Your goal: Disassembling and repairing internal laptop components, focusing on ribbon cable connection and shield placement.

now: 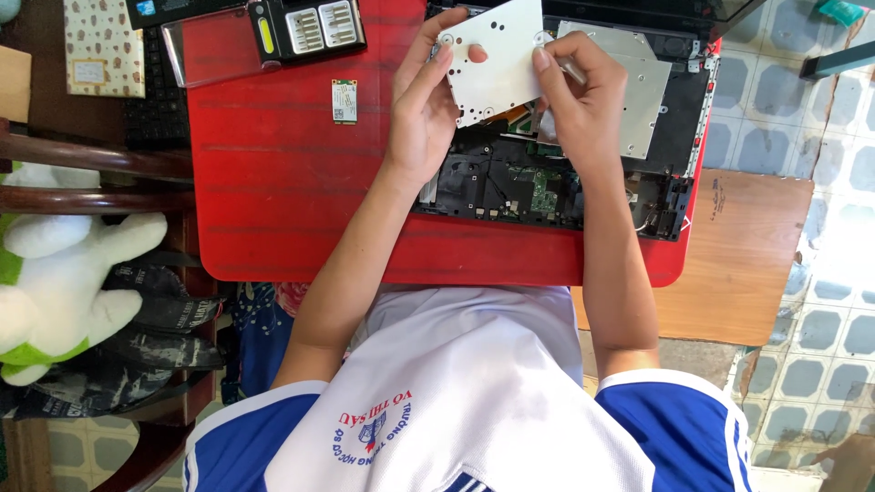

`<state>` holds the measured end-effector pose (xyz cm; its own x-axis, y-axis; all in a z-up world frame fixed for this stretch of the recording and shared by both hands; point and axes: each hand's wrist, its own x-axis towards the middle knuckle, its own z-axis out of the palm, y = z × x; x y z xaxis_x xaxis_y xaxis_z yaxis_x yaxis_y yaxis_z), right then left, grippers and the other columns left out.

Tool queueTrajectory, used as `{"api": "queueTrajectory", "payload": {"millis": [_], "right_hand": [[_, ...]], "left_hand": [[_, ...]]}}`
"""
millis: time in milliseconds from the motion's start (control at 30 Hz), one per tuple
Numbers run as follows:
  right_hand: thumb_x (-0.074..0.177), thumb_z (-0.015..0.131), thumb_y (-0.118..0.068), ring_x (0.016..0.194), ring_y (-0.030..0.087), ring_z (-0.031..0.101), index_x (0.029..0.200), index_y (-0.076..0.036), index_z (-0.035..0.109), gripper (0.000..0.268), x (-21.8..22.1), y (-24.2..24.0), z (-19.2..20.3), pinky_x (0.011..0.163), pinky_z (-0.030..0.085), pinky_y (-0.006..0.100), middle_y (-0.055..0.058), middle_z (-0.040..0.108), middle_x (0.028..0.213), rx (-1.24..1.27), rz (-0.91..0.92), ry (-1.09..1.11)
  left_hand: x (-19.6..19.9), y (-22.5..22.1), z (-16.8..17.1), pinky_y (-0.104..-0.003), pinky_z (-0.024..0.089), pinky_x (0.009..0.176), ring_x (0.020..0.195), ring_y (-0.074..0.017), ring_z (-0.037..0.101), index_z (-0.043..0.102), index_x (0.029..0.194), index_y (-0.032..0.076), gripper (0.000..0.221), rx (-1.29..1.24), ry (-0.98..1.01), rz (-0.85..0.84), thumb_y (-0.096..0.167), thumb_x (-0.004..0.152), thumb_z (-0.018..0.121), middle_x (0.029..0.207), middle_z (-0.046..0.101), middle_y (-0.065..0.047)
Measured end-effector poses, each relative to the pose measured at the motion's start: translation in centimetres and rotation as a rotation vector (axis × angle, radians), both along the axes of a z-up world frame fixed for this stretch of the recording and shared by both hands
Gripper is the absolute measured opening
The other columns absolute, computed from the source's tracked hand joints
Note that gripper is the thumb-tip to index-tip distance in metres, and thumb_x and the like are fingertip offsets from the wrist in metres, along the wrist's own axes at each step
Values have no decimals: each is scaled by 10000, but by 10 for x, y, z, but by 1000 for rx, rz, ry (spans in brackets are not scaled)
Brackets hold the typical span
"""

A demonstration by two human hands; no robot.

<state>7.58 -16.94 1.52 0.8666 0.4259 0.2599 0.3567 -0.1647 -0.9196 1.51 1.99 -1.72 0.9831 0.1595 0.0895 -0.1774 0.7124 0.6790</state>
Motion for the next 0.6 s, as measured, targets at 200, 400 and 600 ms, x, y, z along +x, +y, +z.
{"api": "queueTrajectory", "payload": {"millis": [200,400,600], "right_hand": [[1145,587,-167,670,152,565,1019,-10,597,201,-2,1,5,558,513,244,62,545,901,35,10,57],[1169,565,-208,657,212,618,1035,6,538,253,3,-6,4,557,534,285,96,522,852,124,165,68],[1165,572,-244,654,205,584,1050,14,550,283,4,-8,-1,539,552,296,91,506,883,138,165,33]], "left_hand": [[-2,-1,13,-326,390,727,999,-200,537,596,1342,103,393,-112,-54,-26,338,1029,631,1183,618,-66],[-1,-4,-5,-367,455,827,1173,-227,573,552,1419,98,378,-228,-130,-126,298,1099,565,1332,613,-69],[-2,-6,-5,-361,461,681,957,-216,592,562,1329,109,338,-260,-61,-130,149,1007,657,1044,680,-81]]}}
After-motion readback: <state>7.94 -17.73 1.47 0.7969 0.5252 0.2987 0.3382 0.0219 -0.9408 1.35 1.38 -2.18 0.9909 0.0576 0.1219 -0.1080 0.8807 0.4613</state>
